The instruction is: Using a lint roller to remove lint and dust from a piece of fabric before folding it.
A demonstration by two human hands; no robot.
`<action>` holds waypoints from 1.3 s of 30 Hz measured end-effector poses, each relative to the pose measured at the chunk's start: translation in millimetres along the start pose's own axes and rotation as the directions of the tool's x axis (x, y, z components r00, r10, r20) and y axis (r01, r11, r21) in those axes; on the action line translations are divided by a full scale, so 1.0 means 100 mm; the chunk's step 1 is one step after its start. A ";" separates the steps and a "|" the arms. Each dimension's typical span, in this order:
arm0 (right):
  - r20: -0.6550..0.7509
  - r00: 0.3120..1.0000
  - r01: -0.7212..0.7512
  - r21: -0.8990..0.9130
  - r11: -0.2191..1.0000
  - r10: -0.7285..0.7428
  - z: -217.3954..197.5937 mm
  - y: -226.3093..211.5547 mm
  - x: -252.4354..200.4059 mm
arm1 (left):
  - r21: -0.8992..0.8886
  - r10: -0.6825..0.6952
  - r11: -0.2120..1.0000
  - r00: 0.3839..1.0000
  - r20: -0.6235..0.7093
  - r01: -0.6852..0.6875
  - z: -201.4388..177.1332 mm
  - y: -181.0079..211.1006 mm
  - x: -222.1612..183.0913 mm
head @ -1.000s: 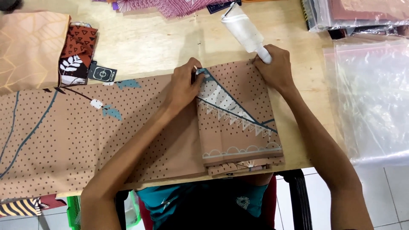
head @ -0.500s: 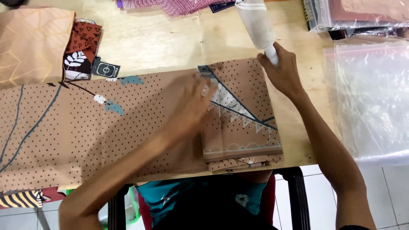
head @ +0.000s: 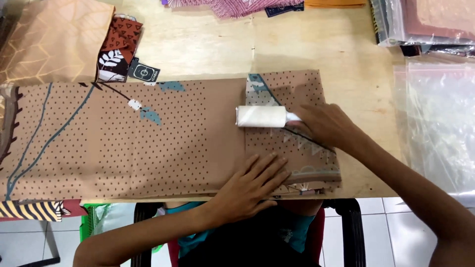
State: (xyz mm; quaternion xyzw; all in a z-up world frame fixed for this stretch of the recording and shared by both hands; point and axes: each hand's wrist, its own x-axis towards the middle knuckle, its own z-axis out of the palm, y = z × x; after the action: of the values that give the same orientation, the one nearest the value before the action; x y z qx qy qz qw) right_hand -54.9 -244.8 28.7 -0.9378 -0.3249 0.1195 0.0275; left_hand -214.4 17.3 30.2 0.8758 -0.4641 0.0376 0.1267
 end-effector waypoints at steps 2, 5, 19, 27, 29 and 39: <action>-0.035 0.999 0.027 -0.037 0.999 -0.028 0.05 0.09 0.13 | 0.077 -0.013 0.997 1.000 0.006 0.013 0.03 0.03 -0.01; -0.090 0.996 -0.003 -0.057 0.998 -0.002 -0.11 0.17 0.30 | 0.053 -0.019 0.998 1.000 -0.008 0.020 0.01 0.06 -0.01; -0.324 0.946 0.095 0.255 0.962 -0.007 -0.44 -0.17 0.16 | -0.162 -0.086 0.983 0.996 0.002 0.085 0.01 0.13 0.01; -0.179 0.975 -0.089 0.224 0.970 0.131 -0.51 -0.18 -0.02 | -0.598 -0.100 0.801 0.983 -0.154 -0.012 -0.88 -0.37 0.25; -0.291 0.956 0.002 0.143 0.990 0.040 -0.35 0.04 -0.01 | -0.553 -0.136 0.828 0.924 -0.357 -0.092 -1.13 -0.71 0.42; -0.082 0.996 0.019 0.017 1.000 -0.017 -0.24 -0.19 -0.02 | -0.818 -0.075 0.533 0.976 0.206 0.214 -0.28 -2.12 1.43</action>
State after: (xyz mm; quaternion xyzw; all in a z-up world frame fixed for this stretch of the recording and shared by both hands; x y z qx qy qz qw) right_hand -62.0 -229.8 55.0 -0.9387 -0.3308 0.0834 0.0503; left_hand 42.6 23.7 43.5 0.7451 -0.3596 -0.2623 0.4967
